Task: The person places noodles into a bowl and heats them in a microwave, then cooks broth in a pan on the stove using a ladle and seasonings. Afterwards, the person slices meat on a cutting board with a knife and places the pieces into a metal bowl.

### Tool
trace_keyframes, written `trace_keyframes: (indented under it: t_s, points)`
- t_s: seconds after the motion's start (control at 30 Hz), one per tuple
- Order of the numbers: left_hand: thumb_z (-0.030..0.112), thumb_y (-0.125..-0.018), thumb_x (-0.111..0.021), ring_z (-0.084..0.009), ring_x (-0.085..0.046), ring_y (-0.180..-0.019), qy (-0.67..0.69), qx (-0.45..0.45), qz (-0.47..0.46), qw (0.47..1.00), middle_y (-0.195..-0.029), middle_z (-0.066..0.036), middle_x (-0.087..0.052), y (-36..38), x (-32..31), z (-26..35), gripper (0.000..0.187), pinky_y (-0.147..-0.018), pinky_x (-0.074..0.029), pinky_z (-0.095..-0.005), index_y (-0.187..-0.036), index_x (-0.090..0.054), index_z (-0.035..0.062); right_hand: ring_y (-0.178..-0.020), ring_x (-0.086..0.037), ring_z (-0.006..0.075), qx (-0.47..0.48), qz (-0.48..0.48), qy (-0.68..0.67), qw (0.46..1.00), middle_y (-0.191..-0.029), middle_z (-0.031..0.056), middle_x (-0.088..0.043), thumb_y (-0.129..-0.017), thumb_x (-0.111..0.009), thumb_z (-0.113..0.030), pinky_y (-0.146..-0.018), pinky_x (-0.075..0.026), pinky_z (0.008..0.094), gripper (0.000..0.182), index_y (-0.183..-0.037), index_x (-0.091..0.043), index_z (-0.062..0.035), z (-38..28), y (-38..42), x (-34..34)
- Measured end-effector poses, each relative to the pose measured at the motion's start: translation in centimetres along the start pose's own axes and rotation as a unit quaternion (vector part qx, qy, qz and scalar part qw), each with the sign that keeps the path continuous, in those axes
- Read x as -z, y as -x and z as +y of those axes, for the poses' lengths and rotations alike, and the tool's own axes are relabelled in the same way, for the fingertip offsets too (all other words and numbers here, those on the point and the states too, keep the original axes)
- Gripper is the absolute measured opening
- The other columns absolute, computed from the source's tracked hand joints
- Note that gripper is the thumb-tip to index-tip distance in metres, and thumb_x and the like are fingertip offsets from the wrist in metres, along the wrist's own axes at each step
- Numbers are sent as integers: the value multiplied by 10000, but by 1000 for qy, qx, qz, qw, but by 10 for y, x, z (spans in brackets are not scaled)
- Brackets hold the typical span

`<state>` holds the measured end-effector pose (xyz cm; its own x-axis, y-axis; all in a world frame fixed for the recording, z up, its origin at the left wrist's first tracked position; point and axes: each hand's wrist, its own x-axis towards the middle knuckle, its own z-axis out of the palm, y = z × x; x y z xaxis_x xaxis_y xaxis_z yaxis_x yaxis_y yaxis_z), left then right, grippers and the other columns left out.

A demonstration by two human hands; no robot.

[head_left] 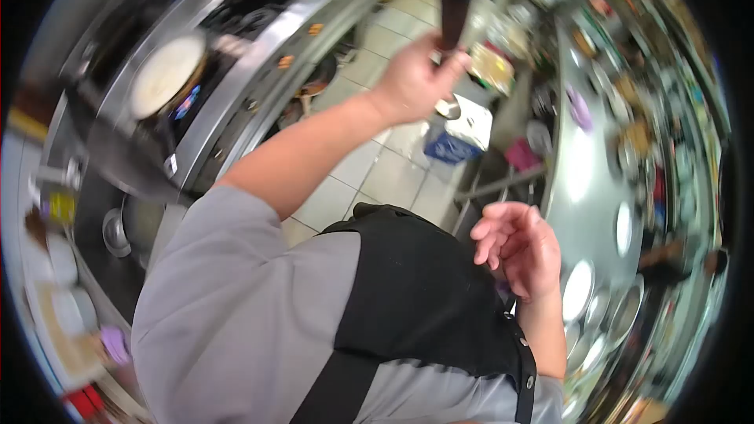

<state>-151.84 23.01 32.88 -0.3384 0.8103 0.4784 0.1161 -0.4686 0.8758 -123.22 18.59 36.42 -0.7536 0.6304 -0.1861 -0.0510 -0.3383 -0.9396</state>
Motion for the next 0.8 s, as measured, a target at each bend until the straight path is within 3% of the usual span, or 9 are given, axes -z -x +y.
trace_keyframes:
  t_s: [0.17,0.2,0.33,0.43,0.5,0.57,0.67,0.73,0.8]
  points:
    - [49,-862,-721,-215,-665,-816,-214,-214,112,947,-939,-83,-652,-2,61,-21,224,-644,-532,-307,-1061,-620,65,-725,-714,309,-91,-171,-91,977,-1001,240,-696,-1014,-207,-651,-501,-545,323,808,-1243,-562,38,-52,-136,-69]
    - [19,-796,-755,-286,-648,-868,-208,-224,139,942,-972,-96,-647,-2,71,-20,303,-694,-534,-328,-1064,-628,81,-705,-713,319,-99,-198,-108,969,-1002,249,-693,-985,-212,-703,-496,-562,329,854,-1244,-555,34,-55,-157,-80]
    - [29,-772,-772,-264,-668,-878,-325,-309,199,871,-1026,-111,-626,-12,120,-26,362,-694,-569,-340,-1101,-631,83,-637,-693,292,-170,-294,-136,931,-970,213,-685,-954,-283,-740,-462,-541,330,831,-1265,-514,-5,-61,-215,-127]
    - [24,-773,-748,-271,-666,-879,-368,-290,245,849,-1049,-114,-619,-13,159,-19,384,-714,-575,-338,-1132,-625,86,-582,-639,209,-179,-308,-50,933,-961,134,-687,-1011,-467,-414,-431,-494,325,530,-1330,-485,9,-61,-259,-148]
    - [50,-813,-705,-281,-660,-912,-454,-221,246,827,-1136,-120,-582,-7,180,-16,439,-773,-572,-355,-1233,-591,104,-524,-598,190,-206,-342,-37,916,-819,95,-622,-936,-563,-184,-427,-480,303,323,-1184,-531,20,-66,-288,-159]
    - [86,-819,-710,-305,-631,-1013,-489,-135,274,817,-1172,-140,-569,4,186,-6,475,-857,-548,-379,-1272,-570,101,-527,-599,175,-187,-394,51,898,-809,83,-616,-904,-606,-124,-432,-478,300,308,-1174,-531,2,-60,-321,-161]
    - [111,-822,-717,-336,-584,-1114,-616,-48,348,705,-1200,-158,-570,42,194,10,509,-944,-503,-414,-1303,-549,102,-542,-604,146,-119,-452,174,867,-766,41,-596,-864,-654,-38,-473,-482,289,335,-1169,-515,-24,-6,-378,-154]
    - [116,-831,-710,-360,-558,-1160,-656,33,390,646,-1225,-162,-573,77,199,16,495,-992,-467,-444,-1299,-550,98,-548,-596,119,-3,-452,272,850,-770,36,-589,-866,-649,-46,-487,-479,290,499,-1329,-467,-11,46,-403,-151]
    - [128,-851,-692,-370,-564,-1145,-688,86,422,584,-1227,-170,-577,105,199,29,446,-991,-462,-442,-1277,-565,96,-698,-673,276,111,-428,380,813,-858,156,-661,-864,-640,-121,-632,-531,377,578,-1398,-435,-43,104,-435,-150]
